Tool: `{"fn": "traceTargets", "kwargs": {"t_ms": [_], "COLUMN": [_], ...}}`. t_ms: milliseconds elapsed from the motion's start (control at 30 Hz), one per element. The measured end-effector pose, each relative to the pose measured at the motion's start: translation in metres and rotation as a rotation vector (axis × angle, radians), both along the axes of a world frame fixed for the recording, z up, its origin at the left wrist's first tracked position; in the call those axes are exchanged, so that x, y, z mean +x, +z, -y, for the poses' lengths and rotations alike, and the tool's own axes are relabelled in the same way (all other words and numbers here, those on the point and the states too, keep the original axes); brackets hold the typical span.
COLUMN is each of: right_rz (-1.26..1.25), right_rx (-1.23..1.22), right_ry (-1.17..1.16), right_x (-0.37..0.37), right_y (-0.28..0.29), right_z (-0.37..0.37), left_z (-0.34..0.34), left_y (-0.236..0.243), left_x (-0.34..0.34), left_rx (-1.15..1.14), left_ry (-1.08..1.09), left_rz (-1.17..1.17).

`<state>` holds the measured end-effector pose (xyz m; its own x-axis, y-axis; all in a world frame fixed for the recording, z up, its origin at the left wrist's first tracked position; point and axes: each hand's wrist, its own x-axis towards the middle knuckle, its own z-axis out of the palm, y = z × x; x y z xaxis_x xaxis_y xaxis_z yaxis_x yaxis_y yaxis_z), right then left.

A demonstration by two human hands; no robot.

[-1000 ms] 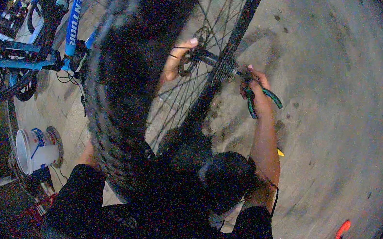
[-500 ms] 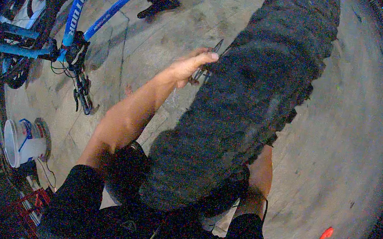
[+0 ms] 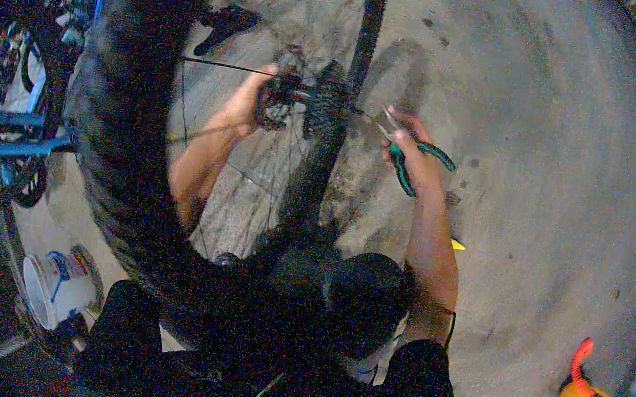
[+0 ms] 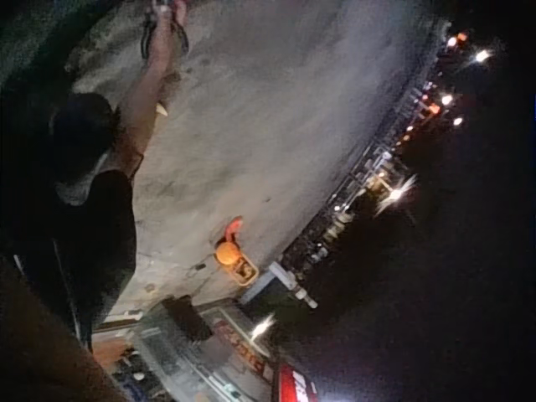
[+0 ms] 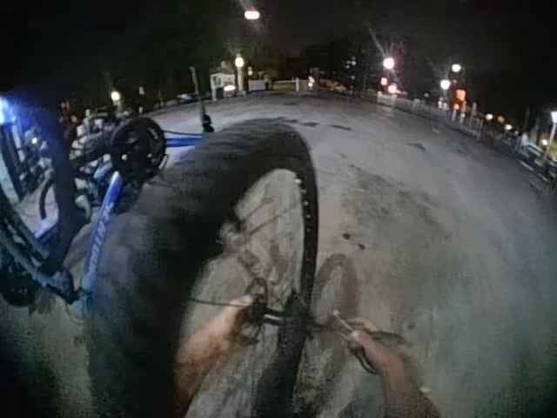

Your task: The person works on a bicycle rear wheel, using pliers to adjust the cassette and hub area. They rotate the wheel and reposition it multiple times while manipulating the gear cluster with tools.

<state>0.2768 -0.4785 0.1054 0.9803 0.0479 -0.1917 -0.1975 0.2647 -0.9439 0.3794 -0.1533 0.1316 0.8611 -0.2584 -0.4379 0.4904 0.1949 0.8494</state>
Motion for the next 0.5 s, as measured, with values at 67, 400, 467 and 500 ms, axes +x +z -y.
{"fn": "traceTargets", "kwargs": {"t_ms": [67, 400, 467, 500], "right_rz": [0.025, -0.009, -0.028, -0.021], "right_rx": [-0.021, 0.075, 0.111, 0.047], "right_ry": [0.088, 0.262, 0.293, 0.291], "right_x": [0.003, -0.002, 0.003, -0.001], "right_y": [0.012, 0.033, 0.045, 0.045], "right_z": [-0.009, -0.014, -0.020, -0.011], "left_z": [-0.021, -0.075, -0.111, -0.120], "left_y": [0.002, 0.046, 0.096, 0.095], "left_x": [0.002, -0.033, -0.065, -0.078], "left_rx": [-0.035, 0.326, 0.538, 0.559], "left_ry": [-0.103, -0.039, 0.026, 0.054], "left_rz": [-0.058, 0.001, 0.071, 0.096]}}
